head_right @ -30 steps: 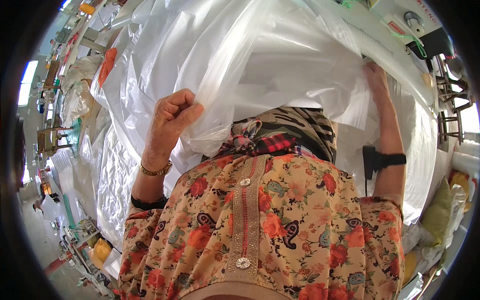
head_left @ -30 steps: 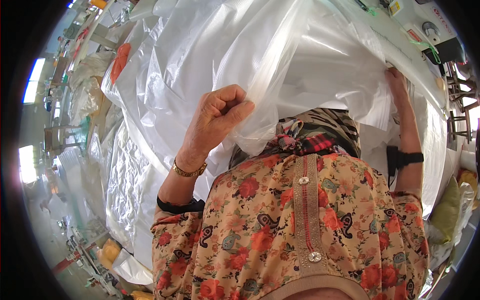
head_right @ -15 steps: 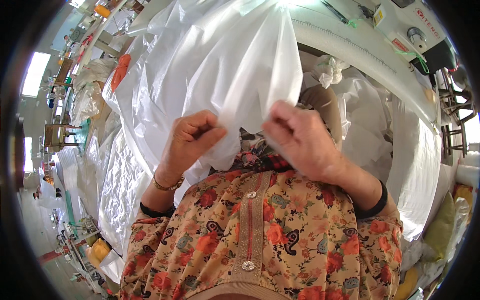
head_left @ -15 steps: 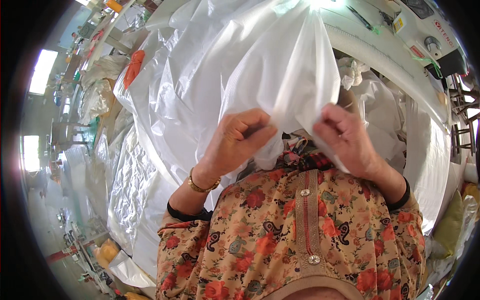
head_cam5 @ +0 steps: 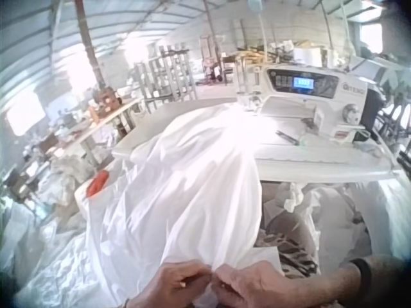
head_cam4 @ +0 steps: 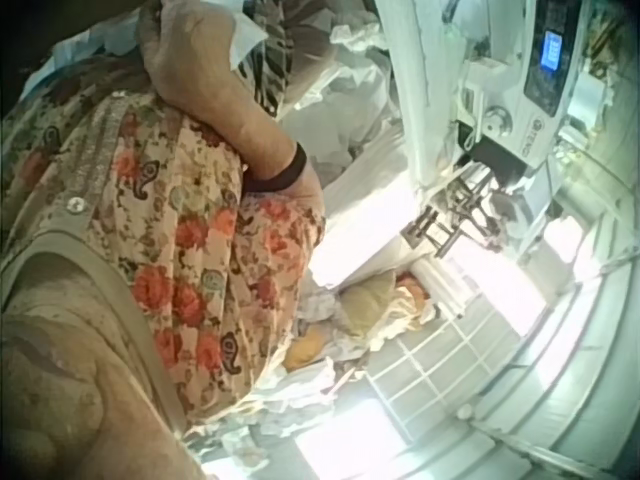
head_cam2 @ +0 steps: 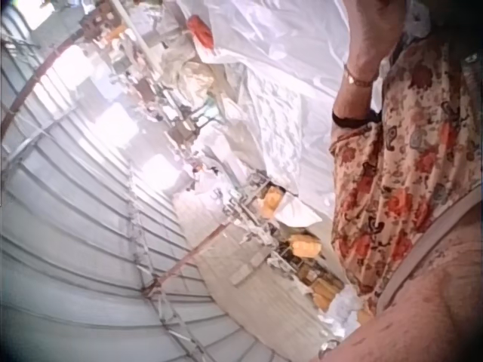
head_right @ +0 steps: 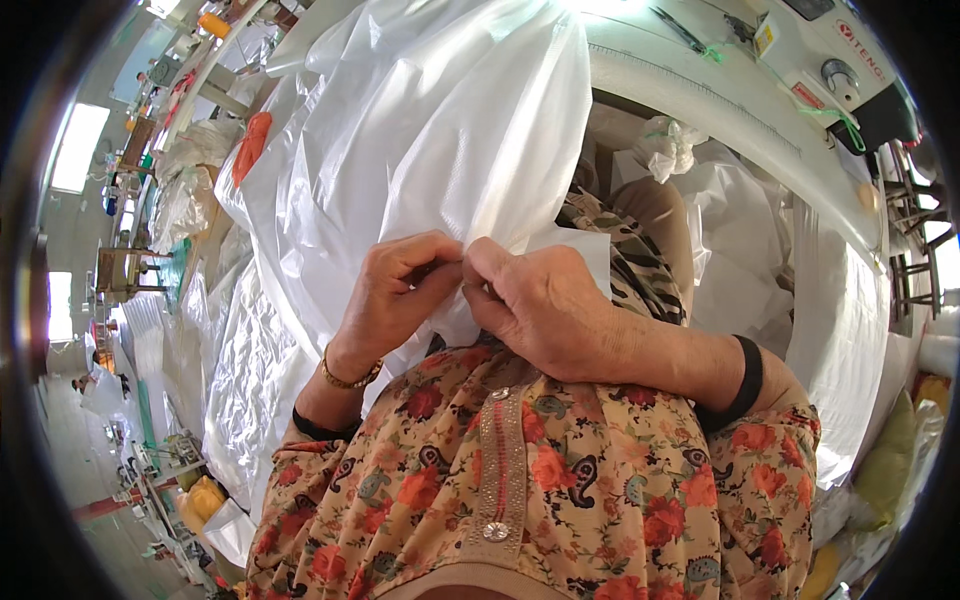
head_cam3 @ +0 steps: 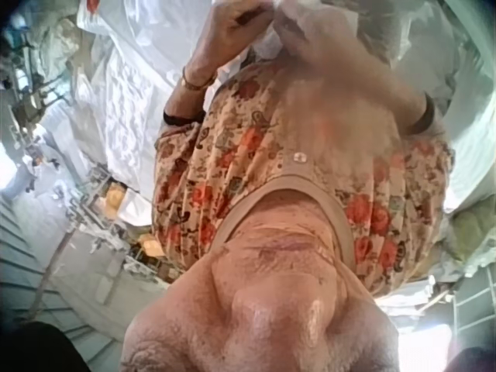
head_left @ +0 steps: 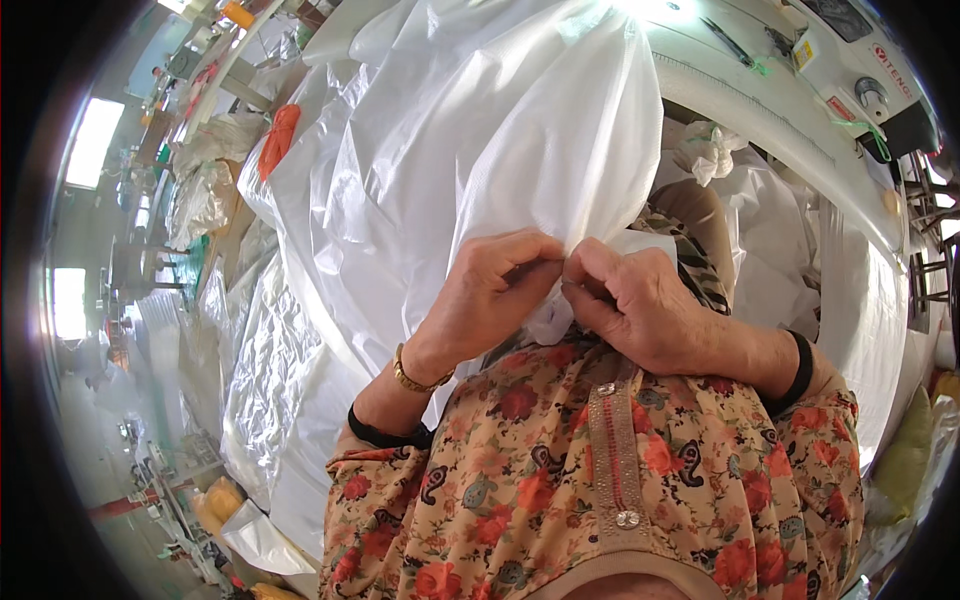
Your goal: Sewing edges of large white plastic sheets using an industrial sewing machine.
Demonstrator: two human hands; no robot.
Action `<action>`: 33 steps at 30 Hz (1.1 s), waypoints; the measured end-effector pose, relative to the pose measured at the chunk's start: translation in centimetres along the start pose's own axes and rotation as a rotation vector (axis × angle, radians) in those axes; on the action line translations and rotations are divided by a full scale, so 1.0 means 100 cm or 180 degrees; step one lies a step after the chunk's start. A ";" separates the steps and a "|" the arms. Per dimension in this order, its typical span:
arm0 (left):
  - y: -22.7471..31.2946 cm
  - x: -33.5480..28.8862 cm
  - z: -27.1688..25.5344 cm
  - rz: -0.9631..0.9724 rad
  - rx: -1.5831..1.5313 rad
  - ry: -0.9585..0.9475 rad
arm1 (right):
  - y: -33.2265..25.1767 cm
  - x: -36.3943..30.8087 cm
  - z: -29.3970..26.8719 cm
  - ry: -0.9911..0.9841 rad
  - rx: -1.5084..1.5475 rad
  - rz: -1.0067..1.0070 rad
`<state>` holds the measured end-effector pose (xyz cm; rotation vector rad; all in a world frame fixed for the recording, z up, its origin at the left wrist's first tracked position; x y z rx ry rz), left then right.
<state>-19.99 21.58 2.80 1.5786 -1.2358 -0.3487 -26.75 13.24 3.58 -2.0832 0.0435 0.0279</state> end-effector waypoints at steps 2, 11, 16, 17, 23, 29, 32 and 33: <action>-0.004 0.000 0.000 -0.0422 -0.0335 0.0032 | -0.004 0.000 0.002 0.0083 -0.0428 -0.0222; -0.047 -0.015 0.002 -0.1574 -0.0928 0.0073 | -0.016 0.008 0.022 -0.0681 -0.1596 -0.0966; -0.016 0.004 -0.054 -0.0703 0.0692 0.0204 | 0.065 0.023 -0.093 0.2662 -0.0454 -0.0297; -0.011 0.007 -0.064 -0.0567 0.0878 0.0265 | 0.088 0.033 -0.092 0.3152 -0.0557 -0.0032; 0.047 0.048 -0.061 -0.0396 0.0514 -0.0190 | -0.005 0.186 0.029 -0.0081 -0.0169 -0.1201; 0.060 0.047 -0.021 0.0396 0.1620 -0.1384 | 0.038 0.194 0.058 0.0064 0.0197 -0.0852; 0.021 0.018 0.008 0.0498 0.1775 -0.1528 | 0.090 0.166 0.066 0.0495 0.0408 -0.0471; 0.011 0.012 0.014 0.0385 0.1884 -0.1532 | 0.106 0.157 0.057 0.0663 0.0471 -0.0298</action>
Point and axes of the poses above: each hand's wrist, its own x-axis towards the middle knuckle, its own z-axis out of the palm, y = z × x, the point moved 9 cm from there along x, towards the middle knuckle, and after that the axes turned 12 degrees about z, right-handed, at the moved point
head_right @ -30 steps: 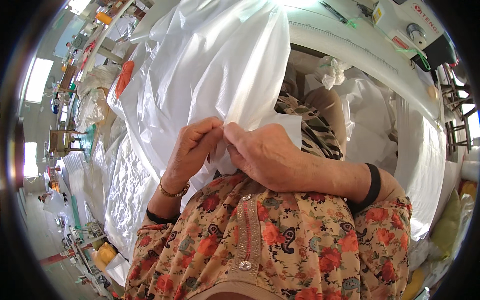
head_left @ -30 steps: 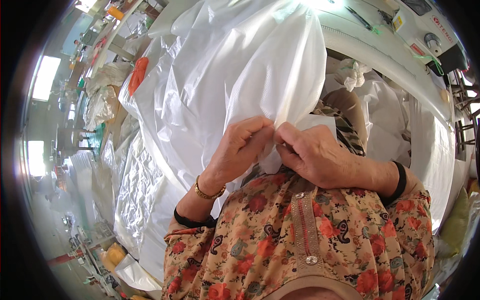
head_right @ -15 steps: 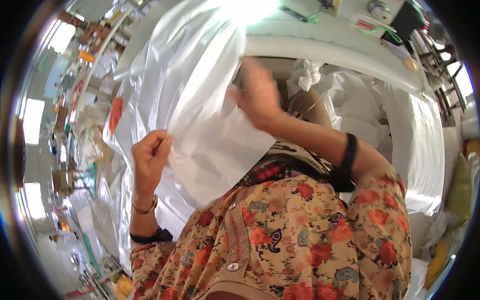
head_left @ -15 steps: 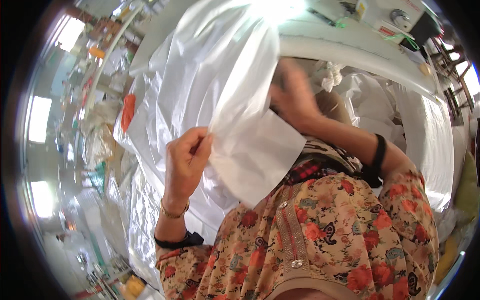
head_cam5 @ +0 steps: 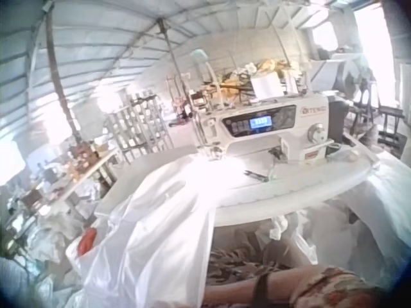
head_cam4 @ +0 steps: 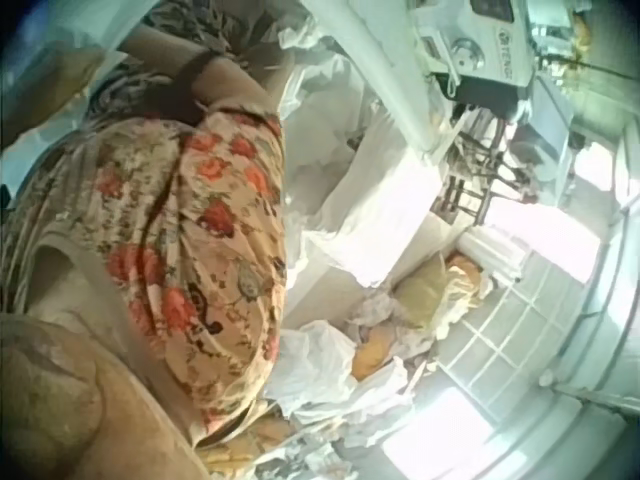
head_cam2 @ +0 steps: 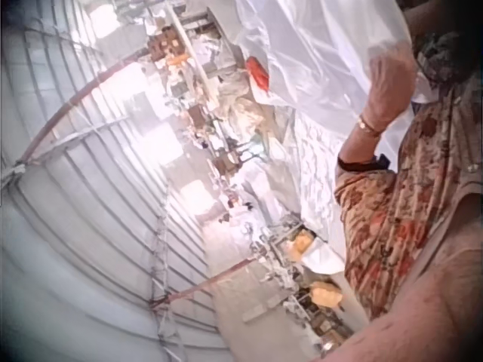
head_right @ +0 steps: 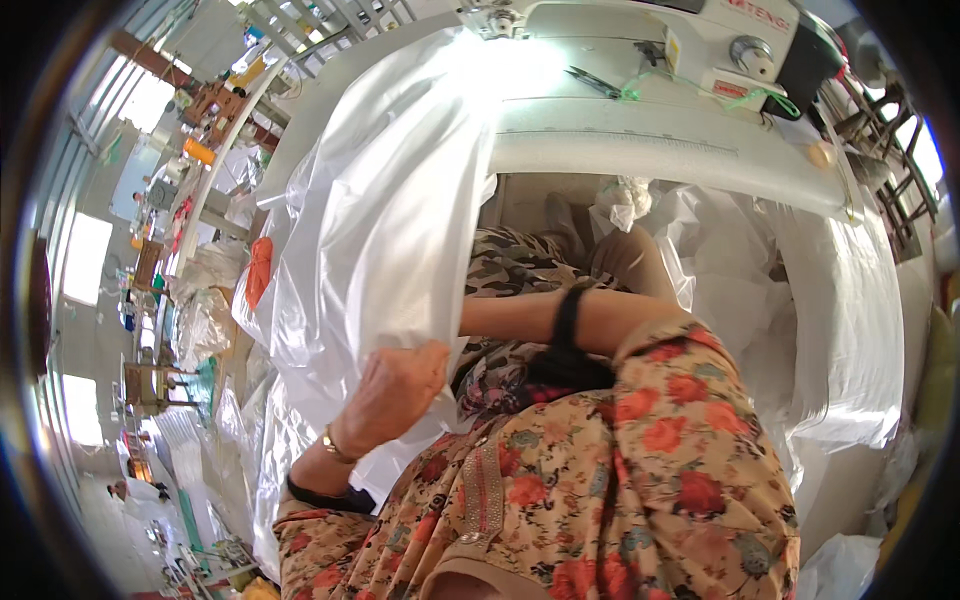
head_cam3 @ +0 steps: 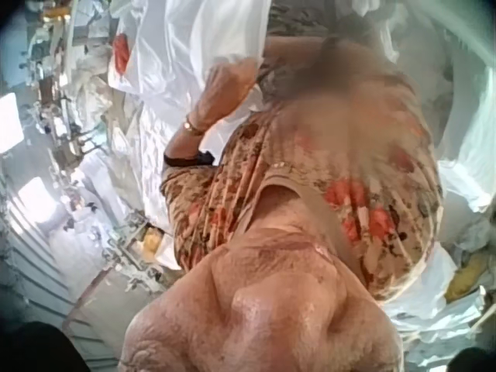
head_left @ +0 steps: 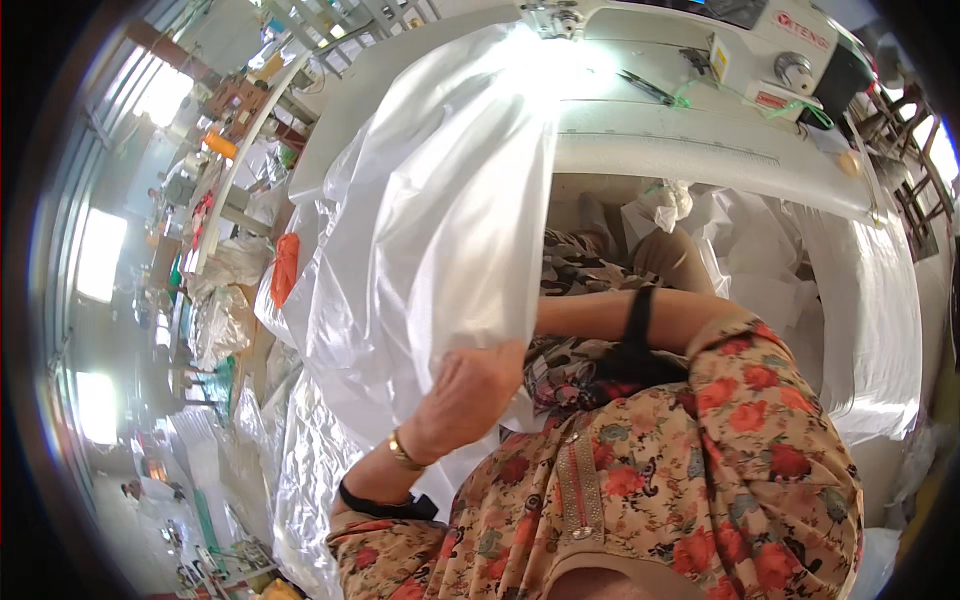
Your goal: Sewing edges of large white plastic sheets using an industrial sewing machine.
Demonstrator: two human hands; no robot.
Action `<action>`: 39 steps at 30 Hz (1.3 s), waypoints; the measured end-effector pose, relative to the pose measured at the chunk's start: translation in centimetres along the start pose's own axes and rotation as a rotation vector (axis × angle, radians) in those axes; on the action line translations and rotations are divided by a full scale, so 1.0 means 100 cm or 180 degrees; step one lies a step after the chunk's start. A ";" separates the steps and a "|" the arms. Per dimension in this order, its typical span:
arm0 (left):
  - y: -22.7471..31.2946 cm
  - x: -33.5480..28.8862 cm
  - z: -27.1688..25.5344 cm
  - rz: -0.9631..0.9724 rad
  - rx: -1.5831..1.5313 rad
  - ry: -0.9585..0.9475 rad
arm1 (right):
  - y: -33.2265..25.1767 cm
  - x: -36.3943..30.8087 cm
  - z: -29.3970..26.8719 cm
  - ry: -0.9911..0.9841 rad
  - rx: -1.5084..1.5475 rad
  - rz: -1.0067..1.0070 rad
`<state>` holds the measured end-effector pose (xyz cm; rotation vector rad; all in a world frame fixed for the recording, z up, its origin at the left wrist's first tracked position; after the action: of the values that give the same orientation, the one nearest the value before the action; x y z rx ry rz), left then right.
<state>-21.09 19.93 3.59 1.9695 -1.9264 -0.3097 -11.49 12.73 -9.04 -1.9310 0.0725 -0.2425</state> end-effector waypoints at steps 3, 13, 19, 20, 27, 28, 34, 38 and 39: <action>0.000 -0.004 0.010 -0.0080 0.0087 0.0148 | 0.033 -0.018 -0.055 0.0500 -0.0004 0.0728; 0.018 0.012 0.016 0.0221 0.0004 0.0143 | -0.031 -0.045 0.020 -0.1168 -0.0236 -0.1078; 0.003 0.006 0.022 -0.0025 -0.0333 0.0571 | -0.006 -0.004 -0.117 -0.0162 -0.2216 -0.0157; 0.001 0.001 0.019 -0.0076 -0.0361 0.0636 | -0.023 0.005 -0.154 0.0320 -0.2104 0.0495; 0.000 0.001 0.003 0.0136 -0.1147 0.1089 | -0.005 0.106 -0.269 0.1311 -0.3277 0.1164; 0.001 0.002 0.002 0.0201 -0.1166 0.1151 | -0.004 0.114 -0.270 0.1317 -0.3276 0.1135; 0.013 0.007 -0.014 0.0374 -0.1088 0.1208 | -0.002 0.151 -0.278 0.1294 -0.3581 0.1581; 0.022 0.022 -0.012 0.0483 -0.0983 0.1123 | -0.001 0.159 -0.275 0.1361 -0.3925 0.1663; 0.026 0.027 -0.010 0.0565 -0.1006 0.1105 | -0.003 0.158 -0.273 0.1370 -0.4010 0.1733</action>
<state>-22.93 17.32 5.81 1.5245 -1.6948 -0.1940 -1.61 -14.83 2.79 -2.9266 1.2746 -0.2600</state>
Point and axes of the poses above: each hand's wrist, its own x-axis towards the middle knuckle, its own z-axis out of the palm, y = z × x, the point moved 9 cm from there along x, towards the middle knuckle, and after that the axes turned 12 degrees about z, right-handed, at the moved point
